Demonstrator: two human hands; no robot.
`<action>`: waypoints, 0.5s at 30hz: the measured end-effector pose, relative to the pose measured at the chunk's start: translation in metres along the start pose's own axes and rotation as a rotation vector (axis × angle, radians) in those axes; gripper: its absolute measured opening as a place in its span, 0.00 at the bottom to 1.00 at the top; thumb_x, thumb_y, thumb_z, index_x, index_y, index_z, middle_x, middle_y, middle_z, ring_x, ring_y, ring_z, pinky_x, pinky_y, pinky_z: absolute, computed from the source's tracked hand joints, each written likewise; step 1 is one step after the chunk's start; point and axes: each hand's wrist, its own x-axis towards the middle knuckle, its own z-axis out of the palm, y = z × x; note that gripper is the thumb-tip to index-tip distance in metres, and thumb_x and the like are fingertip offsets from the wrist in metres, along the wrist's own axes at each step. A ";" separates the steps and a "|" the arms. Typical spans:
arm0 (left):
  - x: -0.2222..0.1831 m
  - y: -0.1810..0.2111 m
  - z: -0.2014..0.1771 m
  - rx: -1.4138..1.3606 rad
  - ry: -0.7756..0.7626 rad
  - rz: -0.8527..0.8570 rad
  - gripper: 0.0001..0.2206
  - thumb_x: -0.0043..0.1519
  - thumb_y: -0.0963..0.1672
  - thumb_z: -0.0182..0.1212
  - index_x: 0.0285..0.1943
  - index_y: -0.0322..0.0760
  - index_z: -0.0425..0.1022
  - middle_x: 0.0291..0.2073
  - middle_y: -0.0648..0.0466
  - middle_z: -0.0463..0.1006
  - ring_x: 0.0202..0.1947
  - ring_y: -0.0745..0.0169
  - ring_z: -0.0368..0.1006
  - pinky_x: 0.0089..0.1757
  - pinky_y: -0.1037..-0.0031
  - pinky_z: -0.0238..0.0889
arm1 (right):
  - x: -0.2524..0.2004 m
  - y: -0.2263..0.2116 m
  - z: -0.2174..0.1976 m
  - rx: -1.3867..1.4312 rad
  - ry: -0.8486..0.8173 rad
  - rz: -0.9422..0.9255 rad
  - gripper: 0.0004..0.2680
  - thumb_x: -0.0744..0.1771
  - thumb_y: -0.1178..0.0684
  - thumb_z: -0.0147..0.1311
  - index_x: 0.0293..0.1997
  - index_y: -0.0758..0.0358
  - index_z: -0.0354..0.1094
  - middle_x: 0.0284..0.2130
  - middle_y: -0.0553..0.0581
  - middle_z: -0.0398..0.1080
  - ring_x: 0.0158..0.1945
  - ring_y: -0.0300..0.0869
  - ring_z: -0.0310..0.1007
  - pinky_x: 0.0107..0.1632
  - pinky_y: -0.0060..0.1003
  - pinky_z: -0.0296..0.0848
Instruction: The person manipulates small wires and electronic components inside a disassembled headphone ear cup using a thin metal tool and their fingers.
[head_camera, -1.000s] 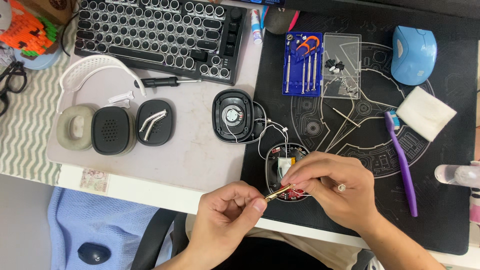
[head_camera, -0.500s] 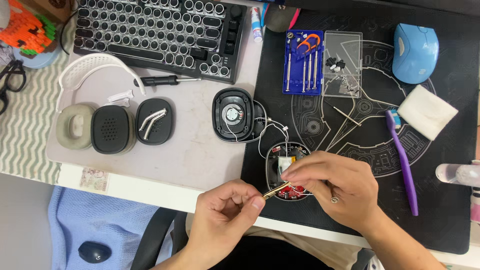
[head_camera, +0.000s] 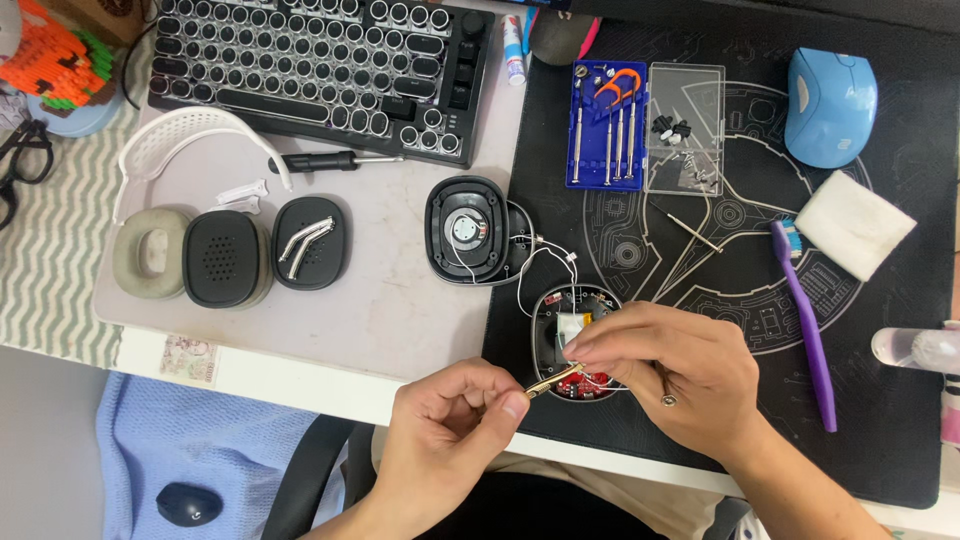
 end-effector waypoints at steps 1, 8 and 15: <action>0.000 0.000 0.000 0.000 0.000 0.000 0.04 0.64 0.39 0.63 0.36 0.33 0.78 0.22 0.57 0.70 0.24 0.71 0.61 0.30 0.79 0.55 | 0.000 0.000 0.000 0.000 0.000 0.000 0.03 0.66 0.61 0.56 0.40 0.59 0.75 0.35 0.55 0.80 0.38 0.40 0.85 0.44 0.26 0.83; 0.000 -0.002 0.000 0.017 0.014 0.015 0.03 0.64 0.39 0.65 0.37 0.33 0.78 0.22 0.57 0.72 0.24 0.72 0.63 0.30 0.79 0.57 | 0.002 0.000 0.000 -0.013 0.004 -0.053 0.03 0.67 0.61 0.56 0.40 0.60 0.74 0.35 0.56 0.80 0.37 0.40 0.84 0.44 0.27 0.82; 0.000 0.000 0.001 0.029 0.029 0.042 0.03 0.63 0.39 0.65 0.36 0.32 0.78 0.23 0.56 0.73 0.25 0.71 0.65 0.31 0.80 0.59 | 0.003 0.004 0.001 -0.076 0.051 -0.193 0.03 0.67 0.61 0.54 0.39 0.63 0.73 0.34 0.58 0.80 0.33 0.42 0.82 0.35 0.29 0.77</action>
